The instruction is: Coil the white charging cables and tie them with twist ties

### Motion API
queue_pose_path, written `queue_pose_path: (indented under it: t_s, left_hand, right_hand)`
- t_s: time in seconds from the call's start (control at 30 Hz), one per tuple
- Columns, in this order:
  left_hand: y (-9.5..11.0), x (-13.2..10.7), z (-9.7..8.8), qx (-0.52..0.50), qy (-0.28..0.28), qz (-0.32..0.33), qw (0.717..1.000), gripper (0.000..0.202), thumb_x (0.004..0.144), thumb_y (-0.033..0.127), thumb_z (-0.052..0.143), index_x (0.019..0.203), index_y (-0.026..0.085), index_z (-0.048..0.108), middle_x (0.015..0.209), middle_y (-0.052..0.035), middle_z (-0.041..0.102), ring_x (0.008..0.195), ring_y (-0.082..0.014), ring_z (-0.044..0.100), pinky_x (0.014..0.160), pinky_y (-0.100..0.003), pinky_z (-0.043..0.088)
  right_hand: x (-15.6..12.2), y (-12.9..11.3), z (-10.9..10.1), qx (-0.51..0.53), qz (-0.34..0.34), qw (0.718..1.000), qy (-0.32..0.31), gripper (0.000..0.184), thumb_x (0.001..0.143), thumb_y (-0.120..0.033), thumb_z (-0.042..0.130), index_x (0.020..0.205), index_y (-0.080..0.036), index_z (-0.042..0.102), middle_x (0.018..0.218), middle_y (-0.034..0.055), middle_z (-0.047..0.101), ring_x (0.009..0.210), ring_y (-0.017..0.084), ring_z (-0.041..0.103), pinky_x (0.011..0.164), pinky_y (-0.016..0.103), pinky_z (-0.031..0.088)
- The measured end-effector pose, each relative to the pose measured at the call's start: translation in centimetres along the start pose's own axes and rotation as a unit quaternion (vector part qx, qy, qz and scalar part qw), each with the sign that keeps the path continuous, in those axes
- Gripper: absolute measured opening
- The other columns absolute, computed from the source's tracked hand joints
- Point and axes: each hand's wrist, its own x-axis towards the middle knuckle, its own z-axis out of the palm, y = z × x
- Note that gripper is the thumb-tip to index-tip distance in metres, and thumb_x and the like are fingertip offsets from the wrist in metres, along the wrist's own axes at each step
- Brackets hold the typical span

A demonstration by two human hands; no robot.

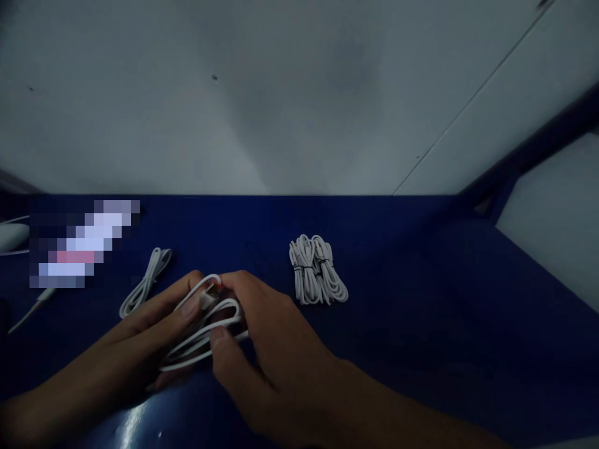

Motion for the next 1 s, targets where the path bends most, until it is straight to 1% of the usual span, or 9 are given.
queue_pose_path:
  t_s: [0.1,0.17,0.23,0.3,0.5,0.6,0.73,0.87,1.0]
  left_hand:
    - [-0.4,0.0,0.0,-0.020,-0.009,0.000,1.000,0.034,0.106,0.050,0.077,0.136,0.036,0.074,0.106,-0.0026,0.078,0.082,-0.0190,0.071,0.073,-0.030,0.058]
    - [-0.2,0.0,0.1,-0.037,-0.022,-0.008,0.999,0.037,0.105,0.048,0.079,0.140,0.036,0.074,0.110,-0.0043,0.079,0.090,-0.0223,0.075,0.085,-0.036,0.062]
    - [0.1,-0.2,0.3,-0.049,-0.032,-0.032,0.998,0.036,0.106,0.049,0.077,0.140,0.037,0.075,0.112,-0.0045,0.080,0.099,-0.0240,0.076,0.091,-0.037,0.061]
    - [0.4,-0.2,0.3,-0.040,-0.036,-0.061,0.997,0.035,0.106,0.052,0.076,0.138,0.036,0.076,0.113,-0.0046,0.079,0.101,-0.0227,0.074,0.085,-0.031,0.059]
    - [1.0,-0.1,0.6,-0.031,-0.044,-0.061,0.997,0.026,0.106,0.051,0.077,0.112,0.026,0.079,0.089,0.0014,0.065,0.070,-0.0114,0.055,0.064,-0.022,0.045]
    - [1.3,0.1,1.0,-0.031,-0.024,-0.036,0.999,0.025,0.100,0.046,0.085,0.096,0.024,0.074,0.082,0.0029,0.065,0.065,-0.0108,0.054,0.062,-0.021,0.046]
    - [1.5,0.3,1.2,-0.057,0.005,-0.029,0.998,0.022,0.097,0.041,0.090,0.095,0.025,0.076,0.087,0.0020,0.068,0.072,-0.0125,0.062,0.066,-0.022,0.055]
    - [1.6,0.1,1.1,-0.098,0.006,-0.033,0.995,0.012,0.098,0.033,0.090,0.107,0.028,0.083,0.097,-0.0001,0.076,0.081,-0.0141,0.070,0.074,-0.023,0.061]
    - [1.5,0.0,0.7,-0.131,0.003,-0.033,0.991,0.021,0.103,0.041,0.083,0.116,0.025,0.085,0.100,-0.0041,0.080,0.083,-0.0170,0.073,0.077,-0.025,0.063]
  right_hand:
    - [-0.2,0.4,0.3,-0.004,-0.055,0.998,0.005,0.047,0.105,-0.014,0.055,0.151,-0.019,0.049,0.123,0.0040,0.073,0.102,0.014,0.074,0.088,0.027,0.063]
    - [-0.2,1.1,0.8,-0.013,-0.104,0.994,0.018,0.057,0.100,-0.014,0.058,0.155,-0.017,0.046,0.122,0.0053,0.075,0.100,0.016,0.074,0.088,0.030,0.064]
    - [-0.1,1.7,1.5,-0.041,-0.122,0.991,0.023,0.049,0.099,-0.017,0.060,0.148,-0.017,0.052,0.123,0.0076,0.077,0.103,0.019,0.076,0.082,0.032,0.065]
    - [0.0,2.2,2.1,-0.119,-0.139,0.981,0.063,0.042,0.100,-0.022,0.064,0.140,-0.014,0.055,0.113,0.0092,0.077,0.091,0.020,0.075,0.067,0.032,0.061]
    - [0.0,2.5,2.5,-0.178,-0.138,0.969,0.100,0.015,0.104,-0.023,0.060,0.113,-0.012,0.064,0.095,0.0073,0.067,0.069,0.015,0.062,0.051,0.027,0.048]
    - [0.0,2.6,2.3,-0.194,-0.146,0.966,0.091,0.027,0.104,-0.028,0.062,0.120,-0.008,0.067,0.103,0.0135,0.069,0.078,0.020,0.065,0.053,0.031,0.053]
    - [0.1,2.9,2.2,-0.231,-0.160,0.957,0.067,0.045,0.106,-0.036,0.062,0.135,-0.001,0.065,0.111,0.0215,0.073,0.090,0.028,0.070,0.059,0.038,0.060]
    - [0.1,3.1,2.2,-0.260,-0.143,0.953,0.065,0.045,0.111,-0.037,0.055,0.135,0.000,0.067,0.105,0.0182,0.072,0.078,0.023,0.068,0.053,0.034,0.055]
    - [-0.1,2.7,2.2,-0.239,-0.101,0.964,0.059,0.041,0.114,-0.037,0.050,0.128,-0.004,0.069,0.100,0.0137,0.073,0.070,0.020,0.067,0.051,0.032,0.053]
